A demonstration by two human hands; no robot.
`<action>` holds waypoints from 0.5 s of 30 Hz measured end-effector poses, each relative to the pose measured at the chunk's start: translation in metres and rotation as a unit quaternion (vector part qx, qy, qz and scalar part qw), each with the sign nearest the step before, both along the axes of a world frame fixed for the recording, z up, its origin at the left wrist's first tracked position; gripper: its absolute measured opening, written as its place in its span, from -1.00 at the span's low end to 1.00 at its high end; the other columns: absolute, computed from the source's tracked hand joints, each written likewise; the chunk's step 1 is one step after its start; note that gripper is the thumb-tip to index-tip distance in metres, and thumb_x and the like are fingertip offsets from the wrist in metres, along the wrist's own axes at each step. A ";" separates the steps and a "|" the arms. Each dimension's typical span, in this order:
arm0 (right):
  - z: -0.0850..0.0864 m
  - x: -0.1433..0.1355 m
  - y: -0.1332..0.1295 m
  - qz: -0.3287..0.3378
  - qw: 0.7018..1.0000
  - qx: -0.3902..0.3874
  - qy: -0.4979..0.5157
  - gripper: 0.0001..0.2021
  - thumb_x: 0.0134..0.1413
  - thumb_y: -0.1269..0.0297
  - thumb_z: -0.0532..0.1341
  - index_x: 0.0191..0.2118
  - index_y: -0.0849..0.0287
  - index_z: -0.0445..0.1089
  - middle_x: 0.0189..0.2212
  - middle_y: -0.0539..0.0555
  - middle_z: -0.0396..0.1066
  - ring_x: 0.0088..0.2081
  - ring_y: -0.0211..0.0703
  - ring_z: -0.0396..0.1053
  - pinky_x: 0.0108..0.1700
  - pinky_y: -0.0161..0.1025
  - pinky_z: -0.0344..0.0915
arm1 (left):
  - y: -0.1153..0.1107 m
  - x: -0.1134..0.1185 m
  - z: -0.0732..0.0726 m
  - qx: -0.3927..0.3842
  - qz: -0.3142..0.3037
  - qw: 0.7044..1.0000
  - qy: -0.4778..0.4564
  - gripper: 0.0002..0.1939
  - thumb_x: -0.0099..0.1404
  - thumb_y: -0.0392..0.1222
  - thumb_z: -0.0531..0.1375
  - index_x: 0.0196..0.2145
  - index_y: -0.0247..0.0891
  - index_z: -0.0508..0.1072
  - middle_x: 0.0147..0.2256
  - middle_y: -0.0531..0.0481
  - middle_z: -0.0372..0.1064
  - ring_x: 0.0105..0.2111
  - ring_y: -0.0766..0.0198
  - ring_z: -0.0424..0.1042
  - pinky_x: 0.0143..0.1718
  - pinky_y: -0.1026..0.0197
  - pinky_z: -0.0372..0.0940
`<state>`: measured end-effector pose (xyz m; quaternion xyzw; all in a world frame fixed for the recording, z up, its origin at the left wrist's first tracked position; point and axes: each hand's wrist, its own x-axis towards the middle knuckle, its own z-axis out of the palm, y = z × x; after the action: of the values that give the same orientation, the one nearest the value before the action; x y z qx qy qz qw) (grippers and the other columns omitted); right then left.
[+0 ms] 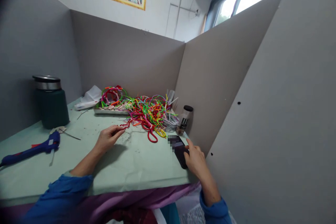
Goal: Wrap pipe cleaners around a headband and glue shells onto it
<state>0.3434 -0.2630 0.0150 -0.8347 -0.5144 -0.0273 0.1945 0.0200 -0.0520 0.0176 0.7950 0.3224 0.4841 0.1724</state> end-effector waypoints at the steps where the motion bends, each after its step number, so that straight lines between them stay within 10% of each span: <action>1: -0.001 0.000 -0.001 0.002 1.000 -0.001 -0.005 -0.41 0.04 0.40 0.03 0.24 0.20 0.04 -0.05 0.15 0.40 0.02 0.02 0.25 0.01 -0.11 0.11 | 0.001 0.000 -0.001 -0.002 0.004 1.000 -0.003 -0.76 0.17 -0.04 0.14 -0.41 -0.25 0.49 -0.48 0.01 0.41 -0.53 0.36 0.28 -0.46 0.31 0.18; 15: -0.003 -0.007 -0.001 0.003 0.998 -0.045 -0.049 -0.43 0.06 0.44 -0.02 0.24 0.18 0.07 -0.03 0.23 0.36 -0.01 -0.01 0.29 -0.04 -0.18 0.13 | -0.001 0.000 -0.002 -0.015 0.035 0.999 0.008 -0.74 0.14 0.02 0.15 -0.38 -0.22 0.49 -0.63 0.13 0.30 -0.63 0.42 0.21 -0.55 0.37 0.09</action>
<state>0.3363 -0.2642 0.0117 -0.8389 -0.5262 -0.0442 0.1315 0.0205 -0.0527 0.0152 0.7845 0.3583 0.4785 0.1647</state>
